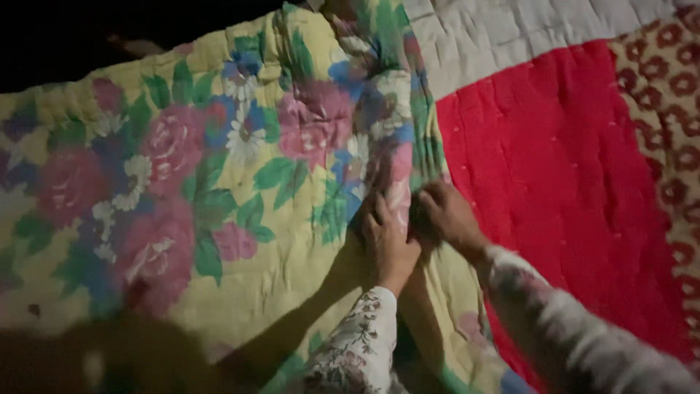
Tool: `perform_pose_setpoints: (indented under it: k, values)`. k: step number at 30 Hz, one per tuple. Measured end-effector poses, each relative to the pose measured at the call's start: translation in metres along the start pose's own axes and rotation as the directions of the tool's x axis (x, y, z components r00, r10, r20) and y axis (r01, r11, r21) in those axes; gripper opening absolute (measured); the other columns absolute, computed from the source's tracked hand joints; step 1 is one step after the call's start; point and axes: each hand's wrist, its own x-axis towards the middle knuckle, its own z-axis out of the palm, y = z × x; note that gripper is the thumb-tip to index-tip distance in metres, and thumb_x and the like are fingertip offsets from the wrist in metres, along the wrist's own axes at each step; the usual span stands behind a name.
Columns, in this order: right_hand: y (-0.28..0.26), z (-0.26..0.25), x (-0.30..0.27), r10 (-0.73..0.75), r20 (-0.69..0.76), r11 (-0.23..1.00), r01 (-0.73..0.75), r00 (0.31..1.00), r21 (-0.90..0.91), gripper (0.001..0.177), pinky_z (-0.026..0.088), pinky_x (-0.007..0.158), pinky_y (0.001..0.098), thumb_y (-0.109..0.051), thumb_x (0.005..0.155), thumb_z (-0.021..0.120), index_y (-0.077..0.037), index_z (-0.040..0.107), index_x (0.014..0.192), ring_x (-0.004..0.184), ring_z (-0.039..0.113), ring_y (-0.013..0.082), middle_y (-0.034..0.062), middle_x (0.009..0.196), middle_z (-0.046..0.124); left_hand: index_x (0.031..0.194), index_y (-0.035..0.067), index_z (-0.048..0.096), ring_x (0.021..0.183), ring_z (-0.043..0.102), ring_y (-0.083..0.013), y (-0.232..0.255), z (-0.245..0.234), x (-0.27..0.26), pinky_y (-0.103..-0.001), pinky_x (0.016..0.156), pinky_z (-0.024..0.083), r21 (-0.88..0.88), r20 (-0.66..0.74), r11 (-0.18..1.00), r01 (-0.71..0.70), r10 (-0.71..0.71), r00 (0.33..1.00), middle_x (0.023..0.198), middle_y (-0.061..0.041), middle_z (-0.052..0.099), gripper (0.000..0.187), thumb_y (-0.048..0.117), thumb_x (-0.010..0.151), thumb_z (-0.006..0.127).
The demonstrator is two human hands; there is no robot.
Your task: The person straightens and folds various blankets and linens on a bed.
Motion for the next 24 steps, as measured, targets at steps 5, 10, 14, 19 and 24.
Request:
perform_pose_setpoints:
  k: [5, 10, 14, 19, 24]
  values:
    - [0.02, -0.031, -0.124, 0.054, -0.015, 0.901, -0.055, 0.998, -0.431, 0.042, 0.052, 0.082, 0.0554, -0.032, 0.085, 0.066, -0.001, 0.058, 0.112, 0.098, 0.065, 0.0477, 0.0271, 0.106, 0.066, 0.162, 0.006, 0.009, 0.142, 0.028, -0.0586, -0.004, 0.016, -0.051, -0.054, 0.119, 0.027, 0.043, -0.077, 0.998, 0.048, -0.045, 0.996, 0.155, -0.042, 0.025, 0.11, 0.004, 0.074, 0.075]
    - [0.044, -0.022, -0.18, 0.281, 0.05, 0.803, -0.206, 0.959, -0.56, 0.037, 0.056, 0.078, 0.0557, -0.033, 0.086, 0.067, -0.001, 0.059, 0.105, 0.096, 0.071, 0.0443, 0.0236, 0.103, 0.069, 0.161, 0.009, 0.008, 0.131, 0.047, -0.0515, 0.034, -0.01, -0.093, -0.053, 0.113, 0.036, 0.057, -0.108, 0.982, 0.179, -0.172, 0.979, 0.143, -0.036, 0.044, 0.111, 0.006, 0.07, 0.073]
    - [0.05, -0.002, -0.178, 0.115, 0.023, 0.747, -0.071, 0.993, -0.661, 0.025, 0.059, 0.063, 0.0495, -0.025, 0.09, 0.062, -0.003, 0.061, 0.102, 0.082, 0.076, 0.0385, 0.0204, 0.092, 0.073, 0.164, 0.014, 0.004, 0.122, 0.056, -0.0513, 0.021, -0.007, -0.112, -0.054, 0.105, 0.045, 0.135, 0.01, 0.936, 0.325, -0.329, 0.944, 0.136, -0.035, 0.053, 0.11, 0.016, 0.077, 0.07]
    - [0.017, -0.011, -0.184, 0.218, -0.041, 0.797, -0.202, 0.975, -0.569, 0.024, 0.057, 0.071, 0.049, -0.03, 0.091, 0.063, -0.01, 0.071, 0.083, 0.082, 0.075, 0.0391, 0.0227, 0.082, 0.072, 0.164, 0.016, 0.006, 0.127, 0.05, -0.0545, 0.004, 0.001, -0.135, -0.055, 0.108, 0.041, 0.133, -0.045, 0.962, 0.24, -0.236, 0.971, 0.141, -0.04, 0.047, 0.108, 0.017, 0.079, 0.074]
    - [0.098, -0.016, -0.188, 0.023, -0.164, 0.875, -0.099, 0.986, -0.474, 0.023, 0.057, 0.069, 0.0537, -0.026, 0.089, 0.059, -0.012, 0.072, 0.101, 0.08, 0.073, 0.0414, 0.0192, 0.084, 0.072, 0.166, 0.021, 0.004, 0.133, 0.047, -0.0516, 0.027, -0.009, -0.156, -0.053, 0.109, 0.04, 0.154, -0.044, 0.963, 0.219, -0.215, 0.976, 0.146, -0.036, 0.044, 0.117, 0.016, 0.075, 0.077]
